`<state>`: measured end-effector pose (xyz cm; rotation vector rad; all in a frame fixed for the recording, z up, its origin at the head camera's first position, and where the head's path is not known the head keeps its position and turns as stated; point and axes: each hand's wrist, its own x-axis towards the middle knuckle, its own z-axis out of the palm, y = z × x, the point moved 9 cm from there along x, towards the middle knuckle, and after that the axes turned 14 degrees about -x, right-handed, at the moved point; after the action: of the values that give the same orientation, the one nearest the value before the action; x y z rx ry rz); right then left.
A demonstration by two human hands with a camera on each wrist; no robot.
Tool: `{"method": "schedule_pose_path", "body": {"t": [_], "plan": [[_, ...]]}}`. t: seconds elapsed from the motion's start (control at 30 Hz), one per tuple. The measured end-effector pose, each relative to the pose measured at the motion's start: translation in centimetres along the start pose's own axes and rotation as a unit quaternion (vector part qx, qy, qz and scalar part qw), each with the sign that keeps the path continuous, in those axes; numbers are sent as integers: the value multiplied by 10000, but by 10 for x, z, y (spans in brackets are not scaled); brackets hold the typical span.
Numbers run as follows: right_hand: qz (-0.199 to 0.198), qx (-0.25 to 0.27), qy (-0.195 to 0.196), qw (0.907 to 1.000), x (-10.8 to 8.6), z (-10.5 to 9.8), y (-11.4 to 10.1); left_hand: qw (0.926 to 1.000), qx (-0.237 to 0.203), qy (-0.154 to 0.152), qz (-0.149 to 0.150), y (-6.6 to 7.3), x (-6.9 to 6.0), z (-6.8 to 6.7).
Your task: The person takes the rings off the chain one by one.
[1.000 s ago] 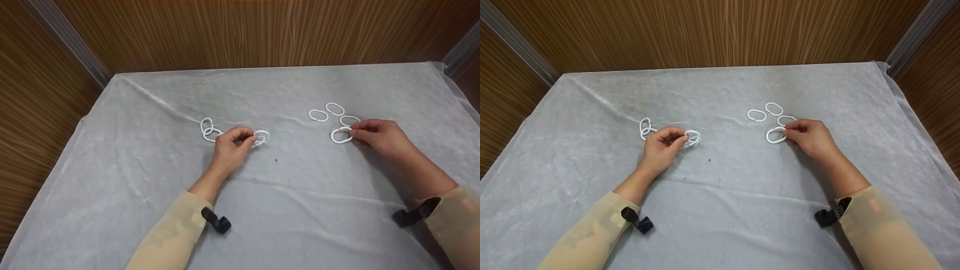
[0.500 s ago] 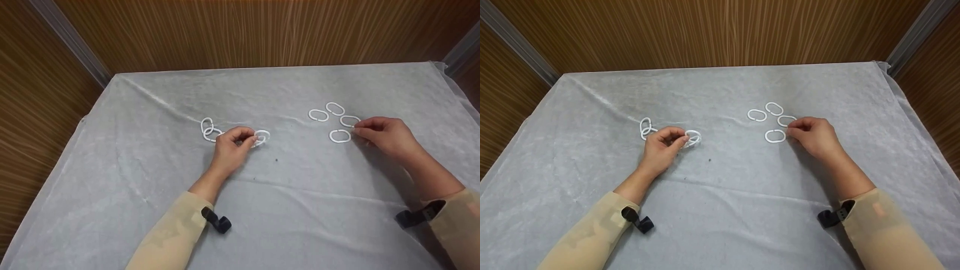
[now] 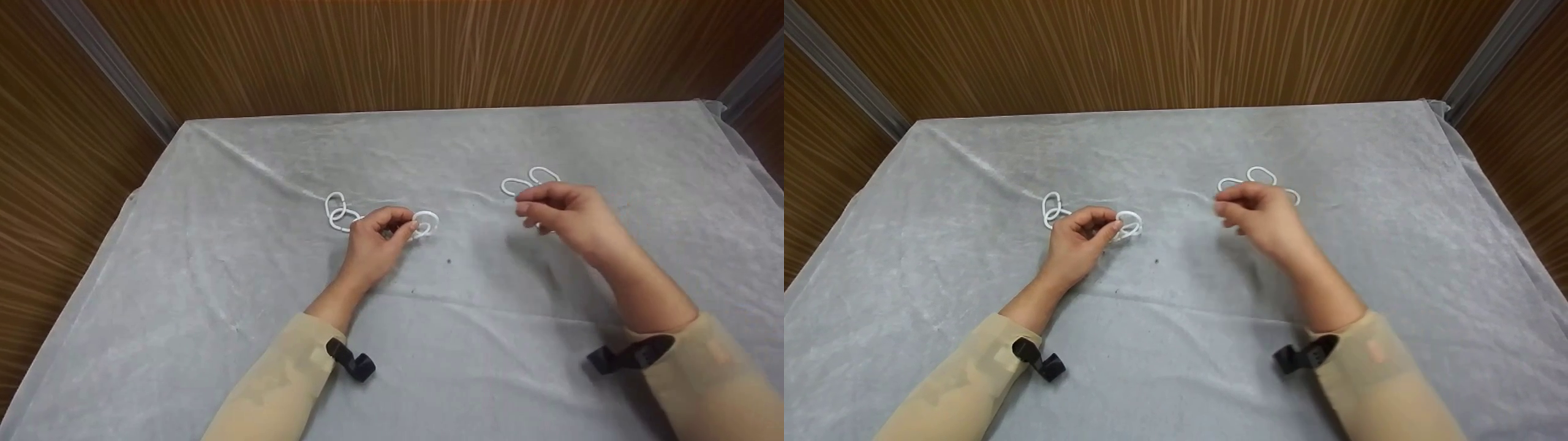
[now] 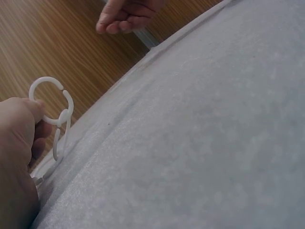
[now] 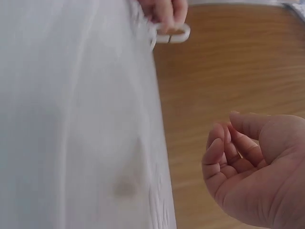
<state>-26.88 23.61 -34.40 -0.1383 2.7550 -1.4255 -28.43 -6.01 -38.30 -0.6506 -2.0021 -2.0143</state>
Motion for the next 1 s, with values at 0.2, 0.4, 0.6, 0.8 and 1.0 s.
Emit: {"method": "schedule_pose_path", "body": {"t": [0.2,0.4,0.6,0.8,1.0], "plan": [[-75,402,-372,9985,4,41,-23,9999,-19,-12,110,0,0,0],[13,571,-626,9964,7,71,-28,9998,-54,-62,163,2,0,1],[148,770,-750,9941,9,87,-19,9996,-66,-158,232,2,0,3],[258,1001,-846,9910,12,97,-4,9991,-96,-314,270,3,-1,6],[-85,1055,-875,9905,15,105,-2,9976,73,-612,309,5,-1,10]]}}
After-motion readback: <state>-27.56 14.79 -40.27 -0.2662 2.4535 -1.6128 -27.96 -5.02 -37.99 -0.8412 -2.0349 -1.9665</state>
